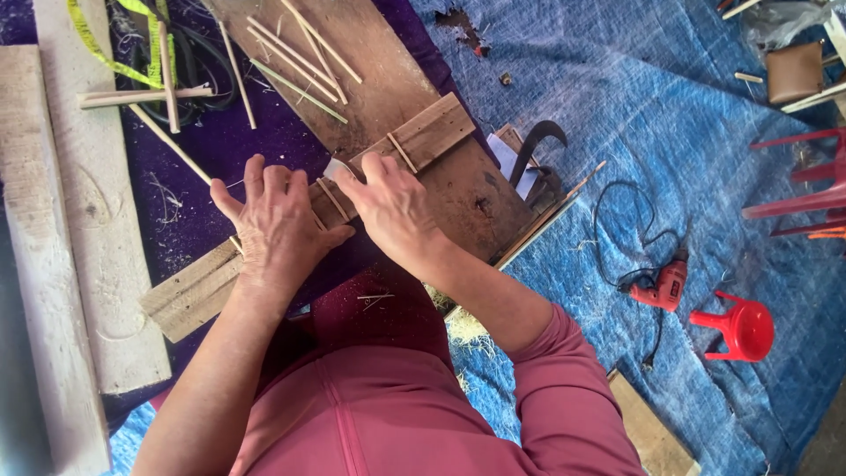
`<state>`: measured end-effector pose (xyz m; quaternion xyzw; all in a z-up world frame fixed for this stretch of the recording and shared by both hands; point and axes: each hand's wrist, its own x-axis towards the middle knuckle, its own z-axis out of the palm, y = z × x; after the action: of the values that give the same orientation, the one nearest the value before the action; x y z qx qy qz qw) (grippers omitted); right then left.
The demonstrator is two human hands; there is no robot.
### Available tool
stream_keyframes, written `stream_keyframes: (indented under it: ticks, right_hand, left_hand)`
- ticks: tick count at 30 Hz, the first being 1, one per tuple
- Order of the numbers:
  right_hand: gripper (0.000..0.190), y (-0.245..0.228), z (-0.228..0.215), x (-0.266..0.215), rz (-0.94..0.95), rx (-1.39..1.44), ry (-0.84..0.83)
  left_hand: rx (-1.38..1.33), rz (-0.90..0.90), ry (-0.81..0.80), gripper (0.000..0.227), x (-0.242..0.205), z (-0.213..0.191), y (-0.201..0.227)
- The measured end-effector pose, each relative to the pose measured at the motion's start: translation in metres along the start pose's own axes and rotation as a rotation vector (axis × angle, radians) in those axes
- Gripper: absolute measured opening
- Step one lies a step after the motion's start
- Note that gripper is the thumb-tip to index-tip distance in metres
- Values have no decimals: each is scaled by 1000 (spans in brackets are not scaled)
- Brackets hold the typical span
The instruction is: The person sands a long wooden plank with a sanding block, smoothing its surfaces and edges. They flip the plank to work on both sides and continue sanding until the clip ends.
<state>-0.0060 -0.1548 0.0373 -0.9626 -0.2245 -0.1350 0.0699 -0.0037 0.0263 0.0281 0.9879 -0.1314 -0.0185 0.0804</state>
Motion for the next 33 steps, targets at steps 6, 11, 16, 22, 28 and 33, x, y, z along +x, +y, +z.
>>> stream_keyframes:
  ticks: [6,11,16,22,28,33]
  right_hand:
    - [31,-26,-16,0,-98,-187,-7]
    - [26,-34,-35,-44,-123,-222,-82]
    - [33,-22,-35,-34,-15,-64,-92]
    - [26,-23,-16,4,-58,-163,6]
    - [33,-21,-31,-57,-78,-117,-120]
    - [32,-14,-33,-38,13,25,-50]
  left_hand:
    - [-68,32,115,73,5,33,-6]
    - [-32,17,103,71,2,21,-6]
    - [-31,27,100,79,6,30,-7]
    - [44,20,56,81,6,28,-4]
    - [17,-17,78,84,2,16,-3]
    - [51,-14,-42,110,-20,-26,-19]
